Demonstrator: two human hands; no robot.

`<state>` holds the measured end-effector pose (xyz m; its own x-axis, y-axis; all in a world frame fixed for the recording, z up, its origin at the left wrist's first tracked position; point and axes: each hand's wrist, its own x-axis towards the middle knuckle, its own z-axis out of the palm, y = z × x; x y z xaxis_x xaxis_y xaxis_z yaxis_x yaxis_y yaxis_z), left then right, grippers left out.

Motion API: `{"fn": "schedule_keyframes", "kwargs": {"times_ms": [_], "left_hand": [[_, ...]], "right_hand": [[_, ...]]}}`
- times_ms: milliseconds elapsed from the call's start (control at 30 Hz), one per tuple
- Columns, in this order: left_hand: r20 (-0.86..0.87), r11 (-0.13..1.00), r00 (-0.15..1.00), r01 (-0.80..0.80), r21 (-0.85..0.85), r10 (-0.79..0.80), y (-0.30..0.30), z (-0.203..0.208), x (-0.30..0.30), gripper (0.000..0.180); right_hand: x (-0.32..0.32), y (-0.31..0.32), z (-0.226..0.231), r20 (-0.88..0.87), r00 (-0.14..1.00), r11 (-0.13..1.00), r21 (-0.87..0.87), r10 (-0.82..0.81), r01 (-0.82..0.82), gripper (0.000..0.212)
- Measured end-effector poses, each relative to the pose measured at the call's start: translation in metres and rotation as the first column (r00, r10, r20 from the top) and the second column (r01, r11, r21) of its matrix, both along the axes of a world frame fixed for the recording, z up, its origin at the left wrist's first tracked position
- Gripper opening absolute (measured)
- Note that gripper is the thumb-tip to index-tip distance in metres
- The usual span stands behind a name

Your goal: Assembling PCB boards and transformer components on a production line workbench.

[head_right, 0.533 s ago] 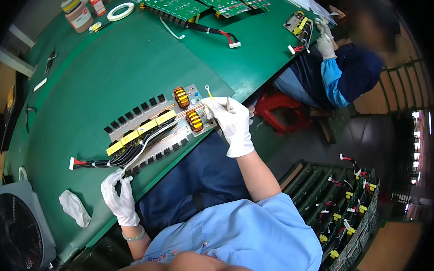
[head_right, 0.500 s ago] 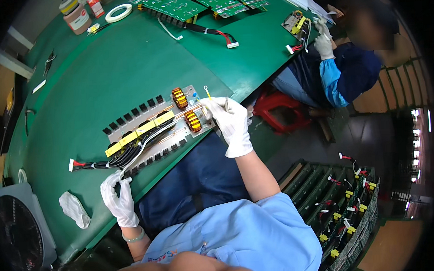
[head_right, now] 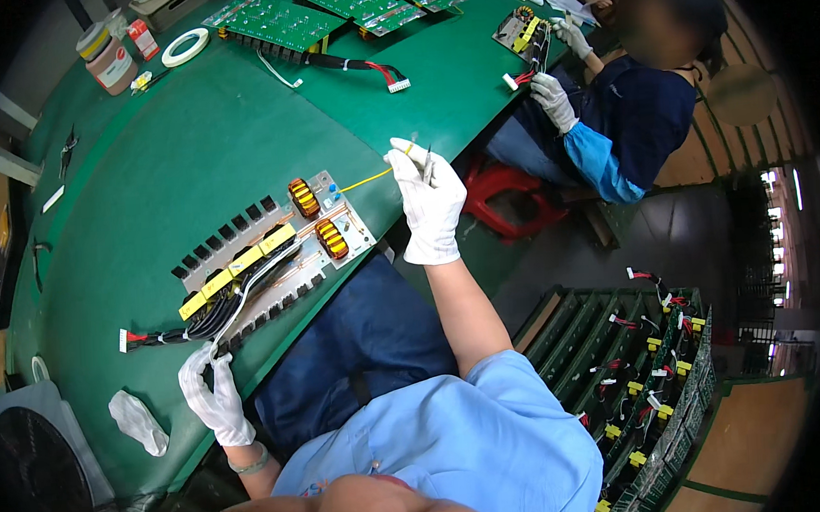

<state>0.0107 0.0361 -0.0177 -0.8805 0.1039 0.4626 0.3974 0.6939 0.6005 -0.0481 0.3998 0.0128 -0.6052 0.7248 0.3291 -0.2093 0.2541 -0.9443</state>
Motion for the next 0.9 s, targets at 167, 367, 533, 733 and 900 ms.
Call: {"fn": "schedule_keyframes", "kwargs": {"times_ms": [167,367,533,733,900], "left_hand": [[0.02,0.999,1.0,-0.015,-0.028,0.015,-0.002,-0.001,0.002,0.023],[0.021,1.0,1.0,-0.015,-0.007,0.015,0.001,-0.003,0.0,0.018],[0.049,0.999,0.998,-0.026,-0.033,0.028,0.0,0.001,0.001,0.019],[0.132,0.959,0.986,-0.131,0.25,0.101,-0.01,-0.003,0.012,0.015],[0.344,0.666,0.939,-0.255,0.701,-0.002,0.005,0.006,0.009,0.019]], "right_hand": [[0.002,-0.001,0.005,0.047,0.999,0.968,-0.252,-0.001,0.012,0.016],[0.005,0.01,0.008,-0.038,0.992,0.881,-0.457,0.119,-0.123,0.016],[0.005,0.01,0.009,-0.028,0.989,0.855,-0.499,0.144,-0.139,0.015],[0.009,-0.01,0.008,0.016,0.994,0.888,-0.451,0.113,-0.093,0.013],[0.041,-0.005,-0.006,0.089,0.991,0.991,-0.096,0.104,-0.096,0.024]]}}
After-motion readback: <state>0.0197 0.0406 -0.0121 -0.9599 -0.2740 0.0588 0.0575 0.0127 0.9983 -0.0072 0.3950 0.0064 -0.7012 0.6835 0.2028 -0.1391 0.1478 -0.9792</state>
